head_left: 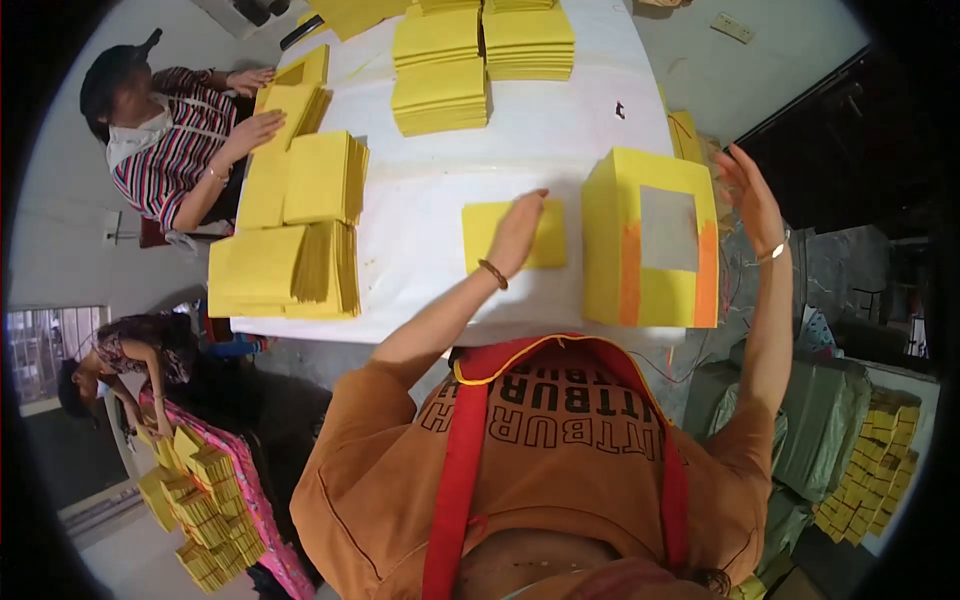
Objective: Manual assembly of paper sheets, placing yellow pages onto a foil-centered base paper.
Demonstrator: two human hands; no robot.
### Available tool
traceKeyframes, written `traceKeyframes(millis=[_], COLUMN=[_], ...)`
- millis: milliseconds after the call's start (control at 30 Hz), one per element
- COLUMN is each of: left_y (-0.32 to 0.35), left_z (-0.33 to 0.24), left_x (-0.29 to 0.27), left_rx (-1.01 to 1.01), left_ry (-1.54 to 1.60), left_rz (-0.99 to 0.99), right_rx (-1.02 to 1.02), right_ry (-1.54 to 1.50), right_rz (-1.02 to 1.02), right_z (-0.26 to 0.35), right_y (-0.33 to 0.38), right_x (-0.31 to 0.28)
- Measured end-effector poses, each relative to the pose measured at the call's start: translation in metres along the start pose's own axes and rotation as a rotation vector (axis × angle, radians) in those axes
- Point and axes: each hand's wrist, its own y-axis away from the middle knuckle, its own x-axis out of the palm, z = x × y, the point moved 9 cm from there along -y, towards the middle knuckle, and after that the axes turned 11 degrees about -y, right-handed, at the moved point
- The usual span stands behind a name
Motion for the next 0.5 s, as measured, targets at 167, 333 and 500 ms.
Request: traceKeyframes(millis=[167, 333, 500], left_y=[0.053, 0.054, 0.058], left_z=[0.021, 0.005, 0.009], left_x=[0.084, 0.112, 0.135], left_rx=[-0.404, -0.436, -0.502], left_ry=[0.62, 0.64, 0.706], left_rz=[0.145, 0.09, 0.032], right_rx=[0.08, 0.333, 0.256], right_ry=[-0.65, -0.702, -0.678], right_rz=[-0.162, -0.281, -0.277], right_z=[-0.105, -0.168, -0.158], right_y=[0.049, 0.066, 0.068], right_x=[-0.029, -0.004, -0.009])
